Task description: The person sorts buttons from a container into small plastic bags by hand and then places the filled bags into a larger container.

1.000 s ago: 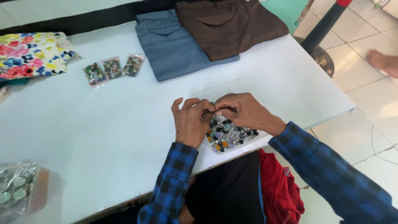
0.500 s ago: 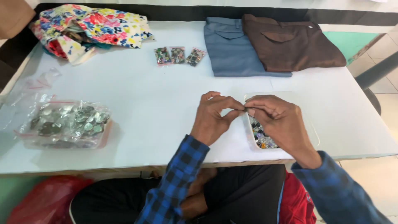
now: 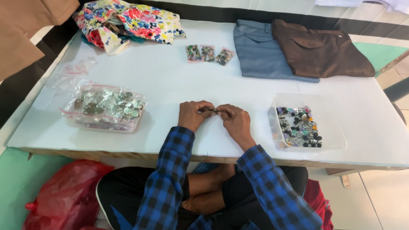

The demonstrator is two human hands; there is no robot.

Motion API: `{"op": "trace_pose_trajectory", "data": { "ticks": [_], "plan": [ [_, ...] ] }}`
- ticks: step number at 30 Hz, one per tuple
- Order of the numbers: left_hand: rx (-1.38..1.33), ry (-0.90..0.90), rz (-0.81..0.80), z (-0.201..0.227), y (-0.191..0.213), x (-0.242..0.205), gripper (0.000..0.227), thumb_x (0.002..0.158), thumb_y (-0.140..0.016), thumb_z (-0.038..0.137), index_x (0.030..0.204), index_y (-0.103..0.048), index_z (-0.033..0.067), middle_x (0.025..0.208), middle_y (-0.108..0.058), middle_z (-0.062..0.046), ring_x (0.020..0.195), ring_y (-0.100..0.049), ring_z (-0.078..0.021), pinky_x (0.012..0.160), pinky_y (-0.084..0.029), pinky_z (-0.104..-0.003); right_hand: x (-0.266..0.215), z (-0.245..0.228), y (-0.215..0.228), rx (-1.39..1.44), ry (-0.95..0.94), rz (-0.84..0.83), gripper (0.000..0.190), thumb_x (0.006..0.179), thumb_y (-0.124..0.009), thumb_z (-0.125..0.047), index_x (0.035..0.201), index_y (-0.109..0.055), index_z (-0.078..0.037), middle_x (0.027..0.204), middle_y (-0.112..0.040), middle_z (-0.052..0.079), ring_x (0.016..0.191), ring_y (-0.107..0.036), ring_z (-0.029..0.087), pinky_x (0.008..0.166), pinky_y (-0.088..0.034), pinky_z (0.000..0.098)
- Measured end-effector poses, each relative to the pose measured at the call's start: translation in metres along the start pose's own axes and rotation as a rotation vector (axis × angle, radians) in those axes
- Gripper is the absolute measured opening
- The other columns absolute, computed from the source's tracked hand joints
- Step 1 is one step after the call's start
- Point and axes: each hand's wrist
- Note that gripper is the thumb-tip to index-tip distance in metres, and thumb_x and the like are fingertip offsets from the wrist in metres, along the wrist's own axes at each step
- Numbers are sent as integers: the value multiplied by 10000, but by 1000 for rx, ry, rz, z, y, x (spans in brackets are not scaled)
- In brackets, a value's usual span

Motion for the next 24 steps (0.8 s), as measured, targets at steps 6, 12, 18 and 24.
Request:
{"op": "trace_pose_trajectory", "data": {
  "ticks": [6,12,18,24],
  "plan": [
    [193,-81,-6,7,7,-5,133,820,-829,206,914,-806,297,925,-773,45,930,-726,-221,948,-491,-357,-2,-9,4,-53,-62,-45,190,896,-700,-91,1000,-793,-221,774,-735,56,717,-679,217,698,-566,370],
    [117,-54,4,-30,-10,3,237,802,-853,206,1009,-801,308,876,-740,60,927,-690,-176,960,-456,-334,-9,-24,10,11,-39,-103,292,895,-669,-50,1146,-759,-168,1027,-750,103,896,-658,225,833,-527,365],
    [38,-20,6,-29,-9,2,304,776,-872,148,1062,-792,214,882,-759,-20,907,-692,-207,899,-518,-350,-12,-24,14,51,-25,-142,352,898,-634,-39,1221,-719,-148,1124,-731,102,995,-635,216,910,-494,361],
    [17,-23,33,-39,-12,1,389,722,-889,107,1084,-786,206,920,-768,-23,912,-696,-202,893,-537,-339,-12,-23,16,40,-27,-156,398,883,-649,-21,1256,-701,-149,1152,-720,100,1005,-634,196,919,-488,333]
  ]
}}
Point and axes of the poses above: each hand's wrist, its own x-axis towards the middle knuckle, its own y-axis out of the back of the hand, z = x × y
